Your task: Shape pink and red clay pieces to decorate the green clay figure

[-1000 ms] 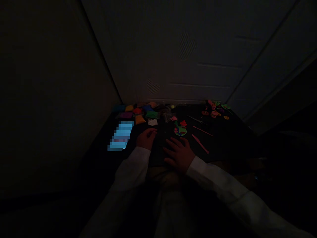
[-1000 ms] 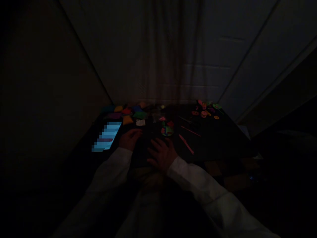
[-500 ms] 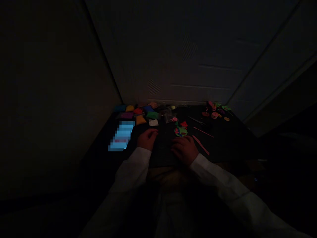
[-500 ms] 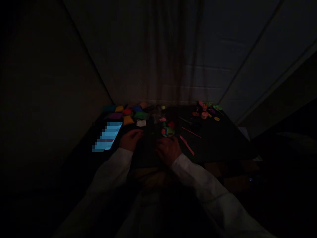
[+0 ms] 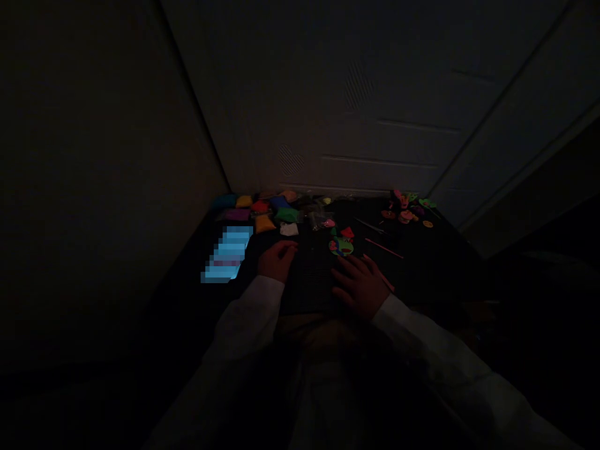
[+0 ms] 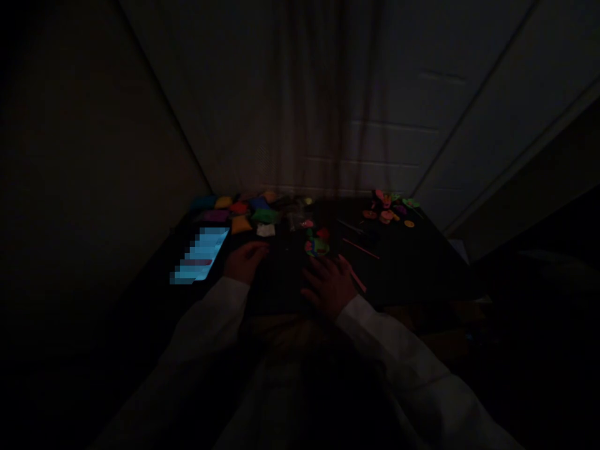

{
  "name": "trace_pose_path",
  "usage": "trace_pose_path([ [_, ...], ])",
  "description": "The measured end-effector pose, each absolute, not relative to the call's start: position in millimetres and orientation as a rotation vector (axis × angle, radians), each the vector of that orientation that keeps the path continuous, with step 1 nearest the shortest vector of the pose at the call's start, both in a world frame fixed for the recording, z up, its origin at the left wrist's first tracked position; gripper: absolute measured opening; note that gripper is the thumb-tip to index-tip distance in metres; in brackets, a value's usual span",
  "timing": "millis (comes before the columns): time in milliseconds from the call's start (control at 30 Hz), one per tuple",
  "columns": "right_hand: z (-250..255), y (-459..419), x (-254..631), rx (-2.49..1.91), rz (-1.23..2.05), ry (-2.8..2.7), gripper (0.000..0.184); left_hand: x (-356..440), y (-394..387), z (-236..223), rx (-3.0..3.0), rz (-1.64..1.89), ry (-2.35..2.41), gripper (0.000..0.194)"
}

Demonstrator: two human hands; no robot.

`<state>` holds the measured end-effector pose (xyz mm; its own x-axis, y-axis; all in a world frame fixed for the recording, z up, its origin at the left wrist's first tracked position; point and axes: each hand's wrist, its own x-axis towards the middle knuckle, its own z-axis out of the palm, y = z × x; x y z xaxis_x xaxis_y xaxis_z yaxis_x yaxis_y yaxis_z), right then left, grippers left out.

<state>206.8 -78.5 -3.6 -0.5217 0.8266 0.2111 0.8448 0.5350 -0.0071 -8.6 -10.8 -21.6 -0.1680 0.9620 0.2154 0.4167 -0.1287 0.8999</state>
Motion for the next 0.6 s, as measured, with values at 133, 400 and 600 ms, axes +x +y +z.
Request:
trace_pose_path([
  [133,-5.3,-83.9,213.4,-1.370,-0.133,-2.627,0.044,-9.2,-9.3,-23.4,1.549,1.283,1.596,0.024],
  [400,-5.8,-83.1,207.0,-1.439,-0.180,-2.608,0.046,-8.1,-11.1,-22.8,1.544,1.293,1.597,0.024],
  [600,-6.4,-96.0,213.4,-1.458,-0.162,-2.635,0.049,-7.6,-10.7,-20.0,1.543,1.295,1.591,0.023],
])
